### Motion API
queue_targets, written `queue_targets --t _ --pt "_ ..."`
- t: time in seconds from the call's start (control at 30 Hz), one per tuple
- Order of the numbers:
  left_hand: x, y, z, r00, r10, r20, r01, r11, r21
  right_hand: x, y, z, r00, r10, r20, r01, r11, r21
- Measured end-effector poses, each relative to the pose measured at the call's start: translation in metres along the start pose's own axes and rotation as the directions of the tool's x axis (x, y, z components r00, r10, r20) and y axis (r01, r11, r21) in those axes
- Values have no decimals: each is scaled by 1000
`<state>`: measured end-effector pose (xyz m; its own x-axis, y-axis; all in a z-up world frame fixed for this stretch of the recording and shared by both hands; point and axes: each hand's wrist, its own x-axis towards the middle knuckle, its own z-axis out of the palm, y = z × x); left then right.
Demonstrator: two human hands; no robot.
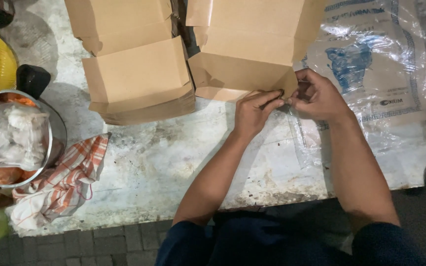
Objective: Folding and assembling cardboard takeout boxes on a work table.
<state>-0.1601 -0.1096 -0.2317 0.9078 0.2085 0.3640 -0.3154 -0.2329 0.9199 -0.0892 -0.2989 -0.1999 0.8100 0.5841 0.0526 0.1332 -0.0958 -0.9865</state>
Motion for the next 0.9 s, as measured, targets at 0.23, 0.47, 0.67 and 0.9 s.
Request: queue_targets --t 0.23,0.47,0.67,0.9 --pt "1 1 -1 1000 -28 5 28 999 -17 3 -8 6 1000 -17 22 18 997 -74" --pt "6 4 -9 984 -156 86 166 978 -126 4 -7 11 997 23 -72 -20 999 42" --pt "13 8 -8 983 -150 109 156 986 -49 12 1 17 996 60 -67 -59 998 13" --pt "10 1 -1 979 -189 76 188 982 21 12 -3 26 985 144 -98 -151 986 -74"
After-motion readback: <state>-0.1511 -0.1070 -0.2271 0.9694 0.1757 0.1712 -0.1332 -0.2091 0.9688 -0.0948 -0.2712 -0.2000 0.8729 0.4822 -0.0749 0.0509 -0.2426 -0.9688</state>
